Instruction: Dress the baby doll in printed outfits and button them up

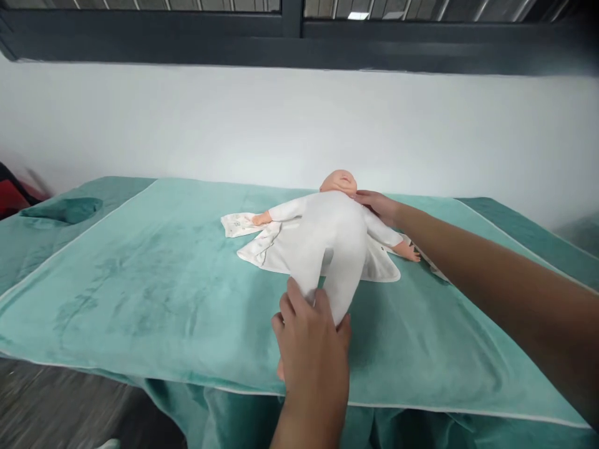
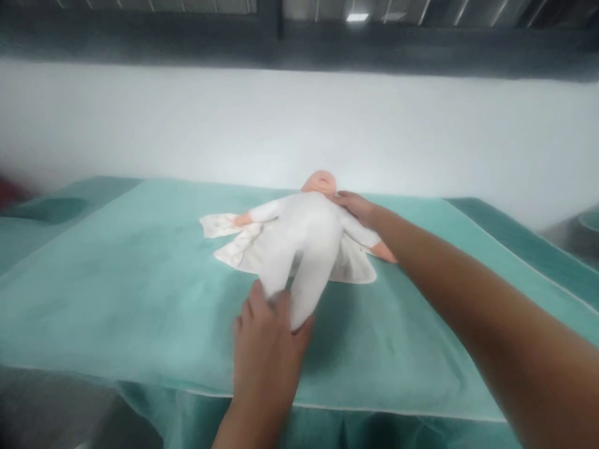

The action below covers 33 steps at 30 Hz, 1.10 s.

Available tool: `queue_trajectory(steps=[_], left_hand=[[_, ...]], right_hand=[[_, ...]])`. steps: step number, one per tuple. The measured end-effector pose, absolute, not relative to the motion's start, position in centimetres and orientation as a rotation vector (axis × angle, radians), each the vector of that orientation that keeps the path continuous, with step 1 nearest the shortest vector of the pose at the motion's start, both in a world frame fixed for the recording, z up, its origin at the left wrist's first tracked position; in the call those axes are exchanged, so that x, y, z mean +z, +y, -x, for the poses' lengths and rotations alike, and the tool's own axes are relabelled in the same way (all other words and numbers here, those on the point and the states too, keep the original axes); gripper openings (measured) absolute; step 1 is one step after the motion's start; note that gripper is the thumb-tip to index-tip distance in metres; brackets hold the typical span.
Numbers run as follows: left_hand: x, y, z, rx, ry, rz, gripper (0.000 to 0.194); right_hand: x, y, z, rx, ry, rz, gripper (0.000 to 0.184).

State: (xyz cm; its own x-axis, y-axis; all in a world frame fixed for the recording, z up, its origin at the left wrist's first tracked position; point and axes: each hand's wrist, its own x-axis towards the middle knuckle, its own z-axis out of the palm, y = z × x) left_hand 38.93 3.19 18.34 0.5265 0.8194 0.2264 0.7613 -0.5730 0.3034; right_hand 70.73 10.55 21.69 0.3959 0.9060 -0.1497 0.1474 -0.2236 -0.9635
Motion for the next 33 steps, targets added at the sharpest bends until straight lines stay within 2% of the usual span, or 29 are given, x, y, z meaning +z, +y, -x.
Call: queue_trajectory(steps=[3, 5, 7, 9, 12, 15, 17, 19, 22, 25, 28, 33], left_hand=[[17.1, 3.1, -39.5, 0.456, 1.440, -2.588, 0.029], [16.6, 3.4, -38.9, 0.439, 1.414, -2.582, 0.033], [16.6, 4.3, -37.6, 0.456, 1.311, -2.577, 0.040], [16.8, 6.3, -36.5, 0.530, 1.191, -2.538, 0.041], [16.9, 11.8, -36.8, 0.694, 1.029, -2.452, 0.031], [16.0, 18.6, -39.4, 0.661, 0.969, -2.657, 0.029], [15.1, 22.3, -41.5, 0.523, 1.016, -2.844, 0.031], [14.2, 24.9, -43.1, 0.477, 1.135, -2.920, 0.031], [13.5, 26.8, -44.0, 0.518, 1.253, -2.888, 0.031], [13.3, 27.8, -43.9, 0.574, 1.245, -2.773, 0.030], [13.3, 29.0, -43.3, 0.712, 1.260, -2.515, 0.024], [13.8, 31.1, -42.4, 1.096, 1.233, -1.901, 0.017]], right_hand=[[20.1, 11.2, -71.2, 0.942, -1.038, 1.712, 0.056], [19.9, 12.0, -71.9, 0.820, -1.152, 1.892, 0.063], [20.4, 12.8, -72.7, 0.571, -1.267, 2.169, 0.076], [21.2, 13.6, -73.0, 0.243, -1.360, 2.430, 0.082], [22.4, 15.4, -71.5, -0.147, -1.483, 2.496, 0.064], [22.9, 18.2, -68.0, -0.291, -1.659, 2.257, 0.044], [22.6, 20.5, -65.7, -0.262, -1.781, 2.157, 0.042], [21.9, 22.9, -63.9, -0.101, -1.891, 2.141, 0.046], [20.7, 25.8, -62.4, 0.240, -2.083, 2.189, 0.056], [19.8, 27.3, -61.7, 0.384, -2.212, 2.264, 0.059], [19.8, 27.4, -61.5, 0.361, -2.234, 2.250, 0.055], [21.6, 24.8, -62.3, 0.415, -2.129, 1.973, 0.055]])
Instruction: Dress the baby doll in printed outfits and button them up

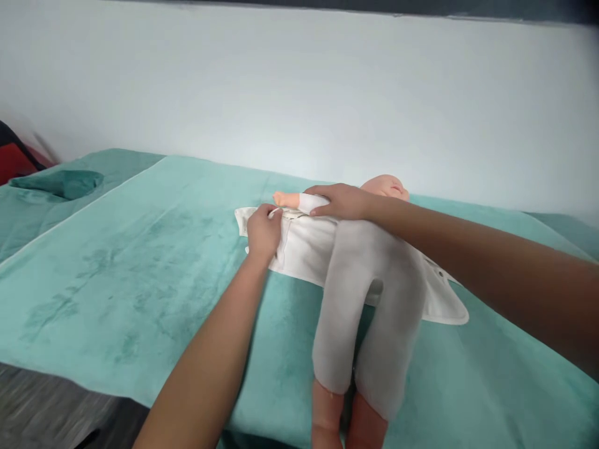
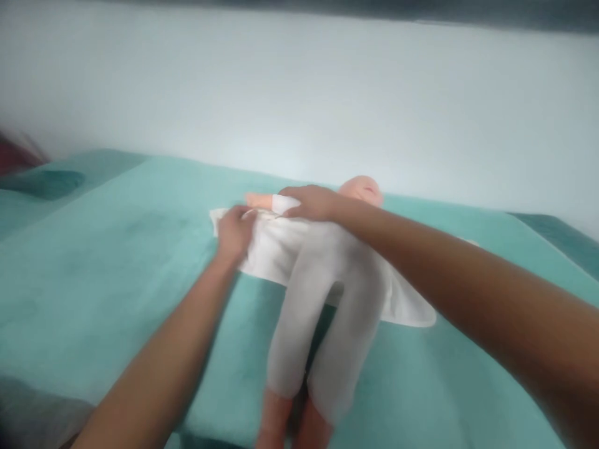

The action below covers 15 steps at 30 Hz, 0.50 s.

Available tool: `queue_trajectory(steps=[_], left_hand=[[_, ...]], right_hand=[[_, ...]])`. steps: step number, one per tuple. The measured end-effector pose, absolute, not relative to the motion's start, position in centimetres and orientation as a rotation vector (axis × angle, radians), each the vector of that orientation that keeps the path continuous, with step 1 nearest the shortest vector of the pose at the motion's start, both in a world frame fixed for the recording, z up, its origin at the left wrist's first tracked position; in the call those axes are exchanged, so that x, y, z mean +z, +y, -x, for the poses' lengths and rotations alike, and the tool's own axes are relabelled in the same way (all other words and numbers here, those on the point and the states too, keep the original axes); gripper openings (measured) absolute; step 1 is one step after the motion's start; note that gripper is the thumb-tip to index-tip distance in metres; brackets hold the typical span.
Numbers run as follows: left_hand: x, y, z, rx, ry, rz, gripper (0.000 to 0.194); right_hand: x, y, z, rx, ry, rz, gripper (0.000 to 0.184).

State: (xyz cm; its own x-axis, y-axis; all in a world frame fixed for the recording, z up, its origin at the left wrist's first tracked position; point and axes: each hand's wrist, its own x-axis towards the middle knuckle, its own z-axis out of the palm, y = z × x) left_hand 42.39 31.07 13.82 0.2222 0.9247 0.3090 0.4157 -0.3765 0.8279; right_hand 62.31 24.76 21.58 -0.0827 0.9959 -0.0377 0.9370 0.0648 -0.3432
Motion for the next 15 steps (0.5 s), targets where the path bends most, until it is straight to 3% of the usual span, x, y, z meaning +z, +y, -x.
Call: queue_trajectory(steps=[5, 15], left_hand=[[14.6, 31.2, -41.8, 1.235, 1.035, -1.498, 0.019], [15.9, 26.6, -41.6, 1.330, 1.015, -1.851, 0.021]], right_hand=[[22.0, 23.5, -62.4, 0.536, -2.099, 2.005, 0.049], [20.8, 25.5, -60.0, 0.197, -2.180, 2.411, 0.041]])
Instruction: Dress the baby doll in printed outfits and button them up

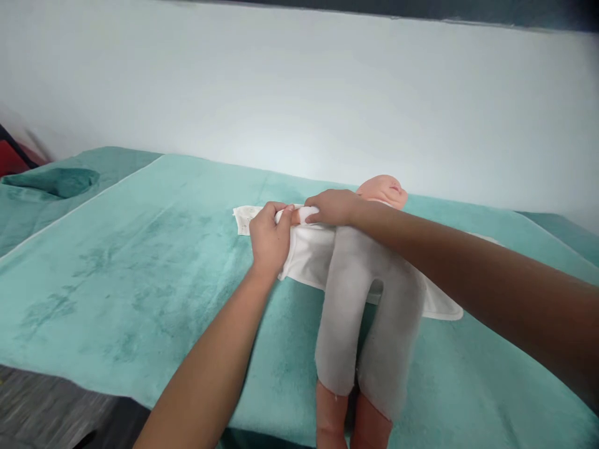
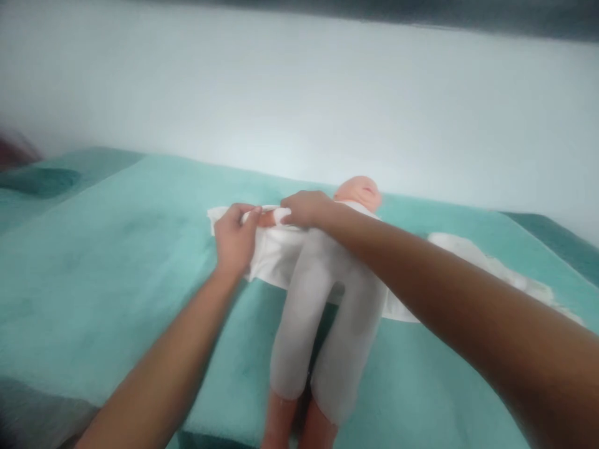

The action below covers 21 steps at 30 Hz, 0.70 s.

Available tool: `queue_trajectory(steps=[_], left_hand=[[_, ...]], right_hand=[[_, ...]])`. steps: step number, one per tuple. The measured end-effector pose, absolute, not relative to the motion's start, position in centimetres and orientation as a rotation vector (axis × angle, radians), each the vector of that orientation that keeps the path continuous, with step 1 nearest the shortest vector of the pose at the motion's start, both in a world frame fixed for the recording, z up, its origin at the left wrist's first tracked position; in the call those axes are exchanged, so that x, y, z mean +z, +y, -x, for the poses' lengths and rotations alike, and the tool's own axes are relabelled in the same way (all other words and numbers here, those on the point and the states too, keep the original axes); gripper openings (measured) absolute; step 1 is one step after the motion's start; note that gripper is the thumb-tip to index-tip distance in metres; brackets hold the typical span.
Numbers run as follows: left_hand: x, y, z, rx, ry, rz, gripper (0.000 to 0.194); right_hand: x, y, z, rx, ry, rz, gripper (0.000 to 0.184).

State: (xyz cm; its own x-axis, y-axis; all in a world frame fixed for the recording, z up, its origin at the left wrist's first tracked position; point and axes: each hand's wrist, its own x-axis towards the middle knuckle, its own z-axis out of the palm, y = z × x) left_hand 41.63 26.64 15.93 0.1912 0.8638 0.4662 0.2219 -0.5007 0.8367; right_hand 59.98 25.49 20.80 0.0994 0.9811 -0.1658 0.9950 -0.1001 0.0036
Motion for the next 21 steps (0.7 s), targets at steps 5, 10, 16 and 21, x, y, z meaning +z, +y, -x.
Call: queue_trajectory(steps=[5, 10, 16, 21], left_hand=[[16.0, 24.2, -42.4, 1.141, 0.820, -1.838, 0.019], [15.3, 25.4, -42.3, 1.051, 0.920, -1.827, 0.019], [14.1, 26.4, -42.4, 0.804, 1.061, -2.036, 0.029], [13.9, 26.0, -42.8, 0.973, 1.079, -2.106, 0.026]], right_hand=[[20.6, 25.4, -58.4, -0.051, 1.975, -2.264, 0.041], [21.3, 20.8, -59.5, 0.139, 2.251, -2.631, 0.037], [17.8, 9.7, -64.2, 0.569, 1.123, -3.537, 0.040], [15.8, 7.7, -65.2, 0.278, 1.104, -3.535, 0.053]])
